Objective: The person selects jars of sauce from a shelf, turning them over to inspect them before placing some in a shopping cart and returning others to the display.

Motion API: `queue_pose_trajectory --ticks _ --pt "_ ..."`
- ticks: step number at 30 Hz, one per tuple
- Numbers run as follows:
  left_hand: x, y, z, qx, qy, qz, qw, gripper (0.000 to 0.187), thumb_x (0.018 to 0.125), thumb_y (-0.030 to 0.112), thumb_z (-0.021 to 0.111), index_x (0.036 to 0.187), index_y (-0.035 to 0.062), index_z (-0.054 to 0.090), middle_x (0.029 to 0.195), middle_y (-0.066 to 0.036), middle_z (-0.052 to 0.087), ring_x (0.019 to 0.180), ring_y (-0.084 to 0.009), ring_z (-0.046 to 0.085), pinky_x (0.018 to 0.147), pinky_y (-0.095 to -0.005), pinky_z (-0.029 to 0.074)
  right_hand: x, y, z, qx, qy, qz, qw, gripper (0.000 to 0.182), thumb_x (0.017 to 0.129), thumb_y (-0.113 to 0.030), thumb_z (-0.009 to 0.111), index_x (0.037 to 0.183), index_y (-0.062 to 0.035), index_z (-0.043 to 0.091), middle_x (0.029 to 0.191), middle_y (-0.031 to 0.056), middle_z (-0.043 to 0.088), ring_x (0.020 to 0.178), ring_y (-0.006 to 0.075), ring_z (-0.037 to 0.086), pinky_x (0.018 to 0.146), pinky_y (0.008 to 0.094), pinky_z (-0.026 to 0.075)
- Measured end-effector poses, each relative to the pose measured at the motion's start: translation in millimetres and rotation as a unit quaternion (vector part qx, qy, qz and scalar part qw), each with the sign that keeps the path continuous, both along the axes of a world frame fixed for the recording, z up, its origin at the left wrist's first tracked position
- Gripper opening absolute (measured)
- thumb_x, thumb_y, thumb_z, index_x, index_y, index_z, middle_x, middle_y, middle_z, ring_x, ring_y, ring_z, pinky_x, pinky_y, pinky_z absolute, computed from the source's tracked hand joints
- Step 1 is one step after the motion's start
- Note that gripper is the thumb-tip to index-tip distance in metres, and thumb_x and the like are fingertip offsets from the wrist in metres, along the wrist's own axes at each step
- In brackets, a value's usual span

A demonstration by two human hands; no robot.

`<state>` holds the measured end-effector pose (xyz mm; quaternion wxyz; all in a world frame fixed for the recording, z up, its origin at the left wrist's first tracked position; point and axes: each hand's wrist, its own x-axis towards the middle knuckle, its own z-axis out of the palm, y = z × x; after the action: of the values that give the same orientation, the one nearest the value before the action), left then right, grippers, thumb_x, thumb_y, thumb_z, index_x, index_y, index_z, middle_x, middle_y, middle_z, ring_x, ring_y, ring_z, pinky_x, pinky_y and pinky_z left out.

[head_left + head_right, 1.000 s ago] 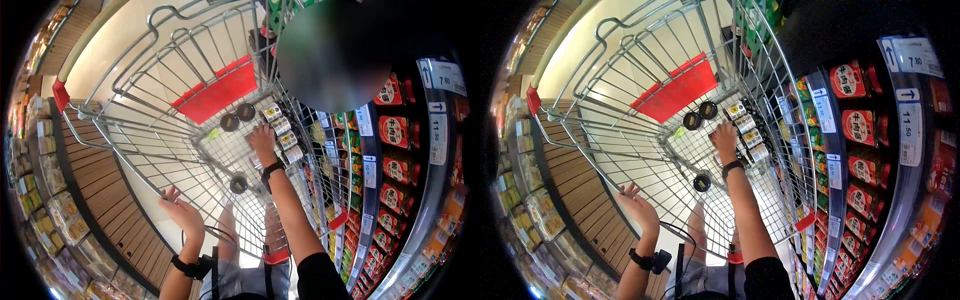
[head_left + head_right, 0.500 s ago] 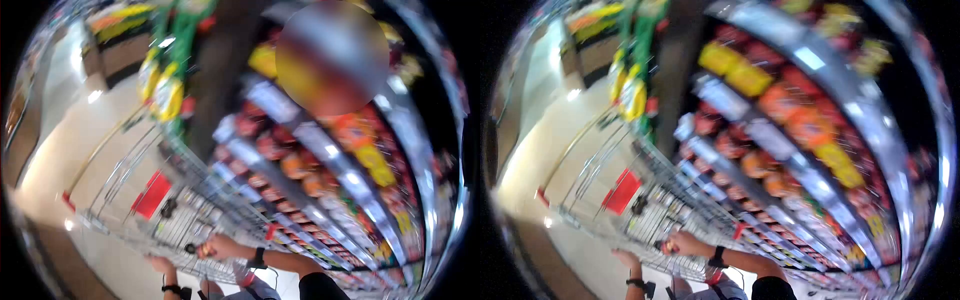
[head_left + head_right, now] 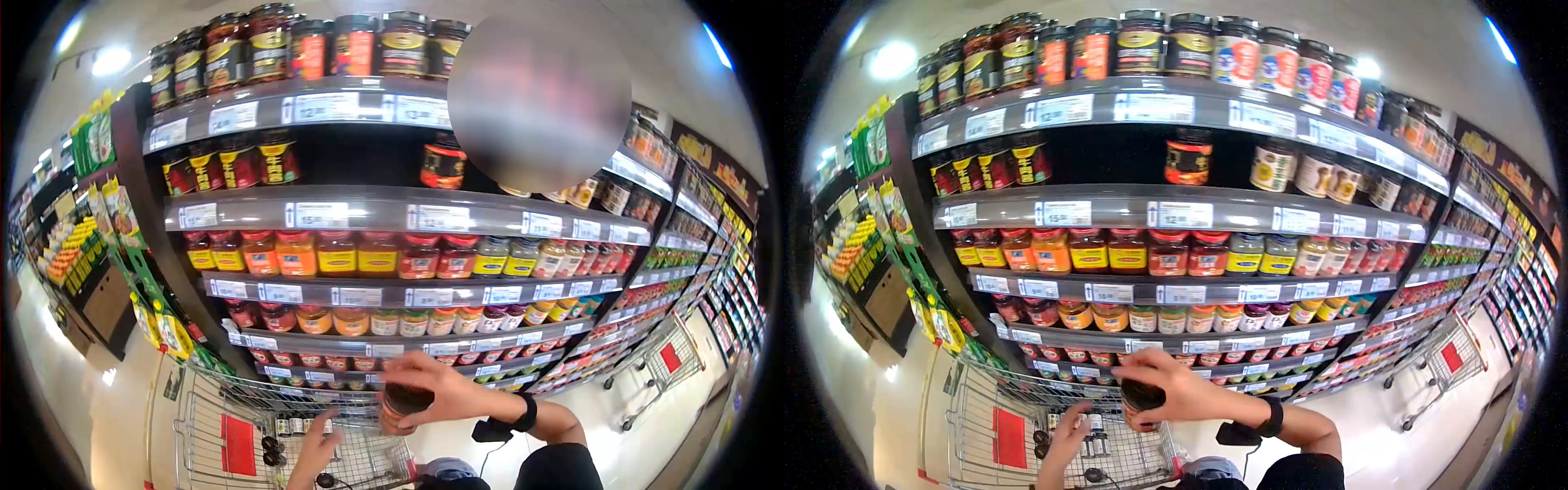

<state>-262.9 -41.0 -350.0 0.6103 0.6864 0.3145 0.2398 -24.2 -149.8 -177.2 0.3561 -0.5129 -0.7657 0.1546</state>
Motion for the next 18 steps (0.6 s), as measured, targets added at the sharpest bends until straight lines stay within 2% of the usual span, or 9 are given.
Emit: queue_pose_trajectory --ticks 2,4,6,9,10,11,12,14,18 --pt "33.7 -8.2 75.1 0.196 -0.088 -0.084 0.973 0.061 0.076 0.017 0.065 0.127 0.0007 0.035 0.126 -0.015 0.041 0.109 -0.0255 0.047 0.093 -0.0358 0.037 6.0 -3.0 23.2 0.020 0.045 0.005 0.999 0.061 0.063 -0.023 0.077 0.116 -0.0063 0.051 0.116 0.0116 0.044 0.108 0.0265 0.046 0.090 0.0352 0.040" --pt "60.8 -17.0 137.0 0.234 -0.118 -0.113 0.958 0.074 0.070 0.022 0.071 0.128 -0.0012 0.031 0.122 -0.016 0.044 0.109 -0.0266 0.047 0.094 -0.0374 0.036 12.3 -3.4 38.8 0.051 0.073 -0.007 0.996 0.054 0.062 -0.022 0.078 0.108 -0.0044 0.055 0.111 0.0117 0.049 0.105 0.0261 0.049 0.088 0.0349 0.041" --pt "80.1 -24.6 190.2 0.248 -0.047 -0.126 0.959 0.085 0.063 0.020 0.078 0.130 -0.0008 0.028 0.121 -0.013 0.044 0.111 -0.0209 0.043 0.096 -0.0344 0.032 17.5 0.1 53.8 0.096 0.093 -0.013 0.991 0.051 0.062 -0.022 0.078 0.105 -0.0038 0.056 0.108 0.0116 0.052 0.103 0.0264 0.051 0.087 0.0348 0.042" --pt "116.1 -9.0 216.7 0.221 -0.117 -0.110 0.962 0.080 0.061 0.013 0.078 0.125 0.0013 0.034 0.111 -0.007 0.049 0.103 -0.0159 0.048 0.087 -0.0298 0.040 32.1 12.4 70.4 0.162 0.118 -0.053 0.978 0.046 0.063 -0.021 0.077 0.100 -0.0024 0.056 0.104 0.0121 0.054 0.099 0.0249 0.053 0.084 0.0336 0.043" --pt "126.6 4.4 223.9 0.189 -0.171 -0.136 0.957 0.071 0.065 0.018 0.076 0.123 0.0014 0.039 0.107 -0.010 0.055 0.098 -0.0184 0.054 0.084 -0.0309 0.044 39.3 20.2 73.2 0.180 0.133 -0.067 0.972 0.046 0.064 -0.021 0.076 0.100 -0.0020 0.056 0.104 0.0122 0.054 0.098 0.0242 0.053 0.084 0.0333 0.043" --pt "134.1 7.9 236.6 0.105 -0.192 -0.128 0.967 0.062 0.069 0.017 0.072 0.121 0.0015 0.042 0.107 -0.010 0.056 0.097 -0.0173 0.055 0.084 -0.0307 0.045 47.1 33.6 69.4 0.171 0.212 -0.060 0.960 0.045 0.067 -0.021 0.075 0.102 -0.0014 0.053 0.105 0.0121 0.053 0.097 0.0232 0.053 0.083 0.0333 0.043" --pt "141.4 11.3 248.6 0.019 -0.212 -0.119 0.970 0.053 0.073 0.015 0.069 0.118 0.0017 0.045 0.107 -0.010 0.056 0.096 -0.0161 0.056 0.084 -0.0304 0.045 58.1 37.5 75.9 0.180 0.175 -0.085 0.964 0.043 0.072 -0.019 0.071 0.106 -0.0010 0.051 0.105 0.0114 0.051 0.098 0.0211 0.053 0.082 0.0318 0.044" --pt "154.1 27.1 268.2 -0.098 -0.256 -0.094 0.957 0.039 0.080 0.017 0.060 0.114 0.0003 0.050 0.106 -0.009 0.058 0.095 -0.0192 0.058 0.083 -0.0332 0.047 71.4 42.9 88.2 0.133 0.280 -0.100 0.945 0.040 0.077 -0.017 0.068 0.108 -0.0005 0.049 0.105 0.0112 0.051 0.096 0.0192 0.054 0.079 0.0300 0.047" --pt "179.8 75.2 288.5 -0.052 -0.345 -0.013 0.937 0.035 0.082 0.024 0.059 0.110 0.0024 0.054 0.104 -0.009 0.059 0.095 -0.0187 0.057 0.084 -0.0344 0.046 112.0 47.7 101.7 0.199 0.199 -0.172 0.944 0.029 0.080 -0.014 0.062 0.101 0.0026 0.051 0.099 0.0138 0.052 0.090 0.0224 0.057 0.075 0.0308 0.048"
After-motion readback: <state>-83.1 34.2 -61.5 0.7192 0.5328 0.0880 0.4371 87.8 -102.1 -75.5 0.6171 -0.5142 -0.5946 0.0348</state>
